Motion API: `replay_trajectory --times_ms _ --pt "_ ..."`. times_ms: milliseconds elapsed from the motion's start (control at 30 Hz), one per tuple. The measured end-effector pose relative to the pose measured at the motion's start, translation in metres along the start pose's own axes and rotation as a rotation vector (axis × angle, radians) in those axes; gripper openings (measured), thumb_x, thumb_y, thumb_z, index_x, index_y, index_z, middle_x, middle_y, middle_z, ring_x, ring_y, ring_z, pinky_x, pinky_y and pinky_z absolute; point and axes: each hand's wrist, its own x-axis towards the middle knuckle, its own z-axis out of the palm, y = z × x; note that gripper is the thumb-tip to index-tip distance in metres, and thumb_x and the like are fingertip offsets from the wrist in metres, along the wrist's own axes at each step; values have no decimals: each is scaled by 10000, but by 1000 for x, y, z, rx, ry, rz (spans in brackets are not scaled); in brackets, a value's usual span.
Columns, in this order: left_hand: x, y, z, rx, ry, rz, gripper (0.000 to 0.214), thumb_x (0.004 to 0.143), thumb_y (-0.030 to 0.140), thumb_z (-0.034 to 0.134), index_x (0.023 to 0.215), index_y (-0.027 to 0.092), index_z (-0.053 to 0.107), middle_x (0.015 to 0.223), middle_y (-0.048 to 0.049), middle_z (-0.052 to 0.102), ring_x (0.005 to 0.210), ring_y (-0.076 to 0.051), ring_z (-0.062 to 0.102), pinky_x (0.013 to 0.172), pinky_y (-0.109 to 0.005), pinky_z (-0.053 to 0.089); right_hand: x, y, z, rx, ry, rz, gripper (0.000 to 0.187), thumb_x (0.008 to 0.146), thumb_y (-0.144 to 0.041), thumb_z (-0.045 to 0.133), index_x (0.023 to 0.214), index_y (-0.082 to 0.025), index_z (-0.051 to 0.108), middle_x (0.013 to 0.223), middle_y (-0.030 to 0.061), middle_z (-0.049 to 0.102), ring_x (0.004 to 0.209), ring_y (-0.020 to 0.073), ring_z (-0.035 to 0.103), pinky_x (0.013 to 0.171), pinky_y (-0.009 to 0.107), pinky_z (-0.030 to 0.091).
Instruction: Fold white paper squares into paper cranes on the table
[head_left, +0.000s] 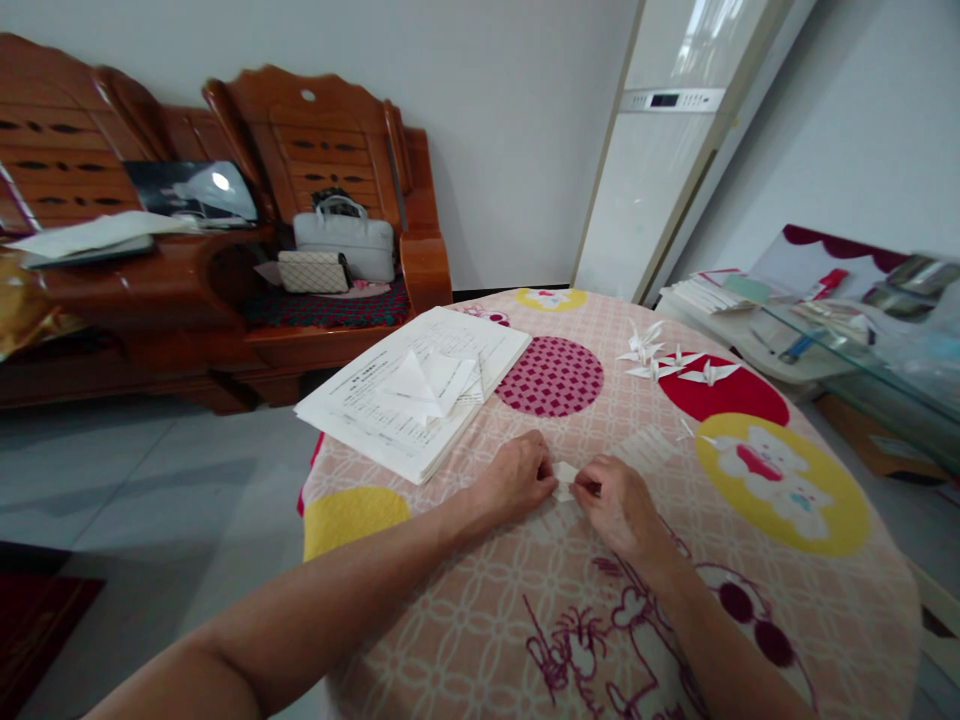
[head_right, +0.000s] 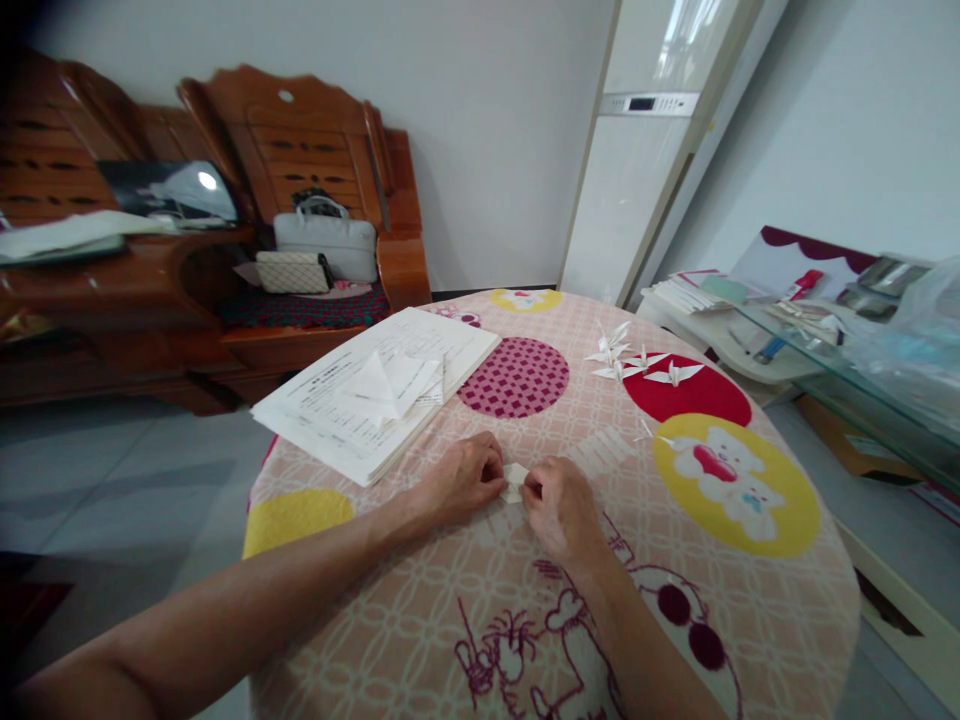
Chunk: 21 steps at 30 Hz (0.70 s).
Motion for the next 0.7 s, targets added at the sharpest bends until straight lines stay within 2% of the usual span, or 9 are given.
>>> replay_trajectory --times_ms 200,300,400,500,600,700 --pt "1 2 0 43 -35 -10 120 709 108 596 595 134 620 765 -33 582 658 -126 534 587 -240 408 4 -5 -2 -18 -56 81 158 705 -81 608 573 -168 611 644 44 618 621 164 562 581 261 382" --pt "-1 0 2 48 -10 7 76 709 88 588 649 126 614 744 -26 562 652 -126 526 578 -235 402 6 -6 -2 -3 -70 153 140 687 -83 610 574 -165 619 634 46 630 600 162 559 564 258 373" --pt "-5 -6 5 -9 18 135 153 714 32 559 805 127 637 823 -29 584 725 -125 551 635 -218 427 7 -7 -2 34 -85 195 125 682 -89 609 584 -162 629 636 42 638 604 160 567 578 255 375" --pt "-9 -12 8 14 4 283 243 787 22 504 916 158 660 925 -39 604 839 -131 570 732 -219 441 8 -8 -2 65 -103 228 121 693 -100 606 593 -157 640 648 46 646 625 159 576 597 253 373" --pt "-11 -14 7 169 -56 365 202 877 102 493 874 170 683 909 -44 614 852 -143 562 739 -231 434 8 -9 -4 72 -111 256 110 702 -116 614 602 -151 643 651 49 644 629 159 573 589 250 363" --pt "-15 -13 4 338 -127 426 199 922 196 497 854 164 682 895 -50 613 855 -159 541 741 -250 426 7 -9 -6 66 -110 223 94 707 -123 617 621 -146 646 677 54 642 650 160 572 601 248 367"
